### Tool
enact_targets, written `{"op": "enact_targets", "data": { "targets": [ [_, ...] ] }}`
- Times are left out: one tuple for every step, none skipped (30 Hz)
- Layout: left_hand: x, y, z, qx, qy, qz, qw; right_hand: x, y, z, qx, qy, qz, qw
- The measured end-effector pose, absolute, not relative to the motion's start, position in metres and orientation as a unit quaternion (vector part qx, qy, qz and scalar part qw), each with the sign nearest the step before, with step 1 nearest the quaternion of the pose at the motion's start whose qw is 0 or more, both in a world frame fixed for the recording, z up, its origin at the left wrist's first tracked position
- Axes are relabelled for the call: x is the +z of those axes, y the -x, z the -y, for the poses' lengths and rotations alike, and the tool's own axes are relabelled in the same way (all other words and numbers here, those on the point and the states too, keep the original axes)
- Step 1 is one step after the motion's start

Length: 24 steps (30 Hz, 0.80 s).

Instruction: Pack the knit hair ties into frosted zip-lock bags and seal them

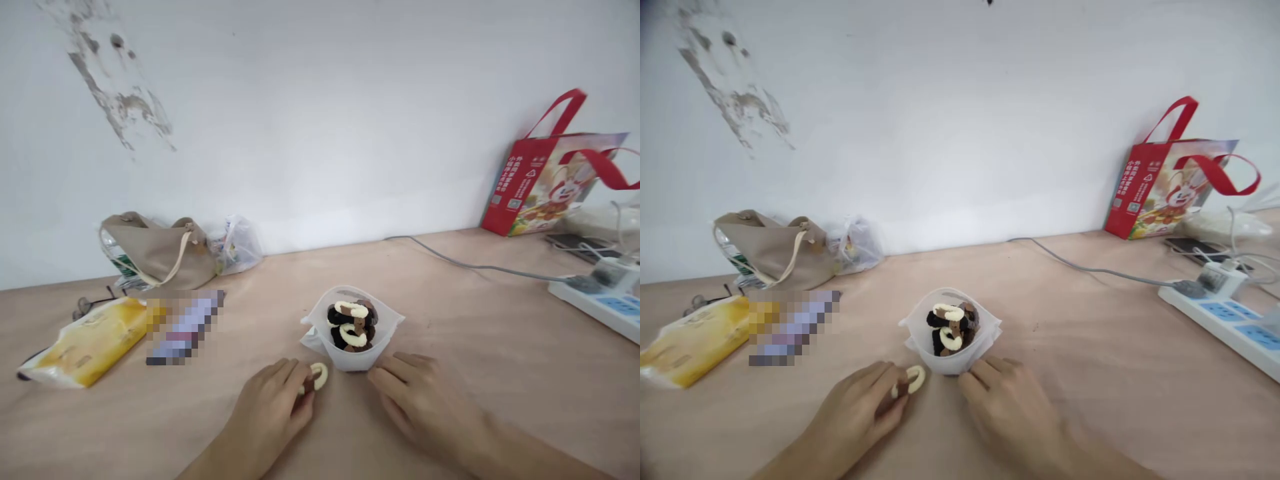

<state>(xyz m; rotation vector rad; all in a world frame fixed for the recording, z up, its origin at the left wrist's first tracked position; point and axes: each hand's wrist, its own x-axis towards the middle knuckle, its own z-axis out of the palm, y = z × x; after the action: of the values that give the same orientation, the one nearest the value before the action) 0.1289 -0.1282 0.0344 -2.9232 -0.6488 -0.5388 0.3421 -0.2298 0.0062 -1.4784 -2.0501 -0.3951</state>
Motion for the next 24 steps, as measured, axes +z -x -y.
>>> {"op": "enact_targets", "data": {
  "targets": [
    [0.038, -0.129, 0.131, -0.209, 0.959, 0.188, 0.046, 0.007, -0.342, 0.230, -0.146, 0.557, 0.766, 0.287],
    [0.043, -0.130, 0.135, -0.250, 0.954, 0.160, 0.046, 0.007, -0.342, 0.230, -0.142, 0.560, 0.765, 0.285],
    [0.048, -0.132, 0.139, -0.289, 0.947, 0.135, 0.049, 0.007, -0.343, 0.230, -0.139, 0.562, 0.764, 0.284],
    [0.055, -0.134, 0.142, -0.321, 0.939, 0.113, 0.052, 0.008, -0.343, 0.230, -0.134, 0.562, 0.765, 0.283],
    [0.062, -0.138, 0.144, -0.350, 0.930, 0.096, 0.057, 0.008, -0.343, 0.231, -0.131, 0.562, 0.766, 0.283],
    [0.069, -0.144, 0.145, -0.363, 0.926, 0.088, 0.060, 0.008, -0.343, 0.231, -0.128, 0.561, 0.767, 0.284],
    [0.076, -0.150, 0.144, -0.374, 0.921, 0.087, 0.062, 0.008, -0.342, 0.231, -0.125, 0.560, 0.768, 0.284],
    [0.081, -0.156, 0.142, -0.384, 0.917, 0.092, 0.065, 0.008, -0.342, 0.231, -0.124, 0.560, 0.769, 0.285],
    [0.085, -0.162, 0.140, -0.384, 0.915, 0.107, 0.065, 0.008, -0.342, 0.231, -0.122, 0.559, 0.769, 0.284],
    [0.088, -0.167, 0.137, -0.385, 0.913, 0.122, 0.065, 0.008, -0.343, 0.232, -0.121, 0.559, 0.770, 0.283],
    [0.088, -0.171, 0.135, -0.380, 0.913, 0.134, 0.064, 0.008, -0.343, 0.232, -0.120, 0.560, 0.770, 0.281],
    [0.088, -0.173, 0.134, -0.370, 0.916, 0.141, 0.066, 0.008, -0.344, 0.232, -0.118, 0.561, 0.771, 0.278],
    [0.085, -0.174, 0.133, -0.356, 0.921, 0.142, 0.069, 0.007, -0.345, 0.232, -0.116, 0.562, 0.771, 0.275],
    [0.082, -0.174, 0.133, -0.340, 0.927, 0.139, 0.075, 0.007, -0.345, 0.232, -0.112, 0.564, 0.772, 0.271],
    [0.079, -0.173, 0.132, -0.322, 0.933, 0.137, 0.081, 0.007, -0.346, 0.231, -0.107, 0.566, 0.773, 0.265],
    [0.075, -0.172, 0.132, -0.304, 0.939, 0.138, 0.087, 0.007, -0.346, 0.231, -0.101, 0.567, 0.775, 0.260],
    [0.072, -0.171, 0.131, -0.290, 0.942, 0.142, 0.091, 0.006, -0.346, 0.230, -0.095, 0.569, 0.777, 0.254],
    [0.069, -0.171, 0.129, -0.286, 0.942, 0.148, 0.093, 0.006, -0.346, 0.229, -0.088, 0.570, 0.779, 0.248],
    [0.067, -0.172, 0.126, -0.290, 0.940, 0.152, 0.094, 0.007, -0.345, 0.228, -0.083, 0.572, 0.780, 0.242],
    [0.065, -0.173, 0.122, -0.300, 0.936, 0.155, 0.095, 0.007, -0.344, 0.227, -0.079, 0.573, 0.781, 0.237],
    [0.064, -0.175, 0.119, -0.313, 0.931, 0.160, 0.095, 0.007, -0.343, 0.226, -0.076, 0.575, 0.781, 0.231],
    [0.063, -0.178, 0.115, -0.326, 0.926, 0.165, 0.094, 0.008, -0.342, 0.224, -0.074, 0.577, 0.781, 0.227],
    [0.062, -0.180, 0.112, -0.337, 0.921, 0.173, 0.092, 0.008, -0.342, 0.223, -0.074, 0.579, 0.781, 0.223],
    [0.062, -0.182, 0.109, -0.345, 0.917, 0.181, 0.090, 0.009, -0.341, 0.220, -0.074, 0.580, 0.781, 0.220]
  ]
}}
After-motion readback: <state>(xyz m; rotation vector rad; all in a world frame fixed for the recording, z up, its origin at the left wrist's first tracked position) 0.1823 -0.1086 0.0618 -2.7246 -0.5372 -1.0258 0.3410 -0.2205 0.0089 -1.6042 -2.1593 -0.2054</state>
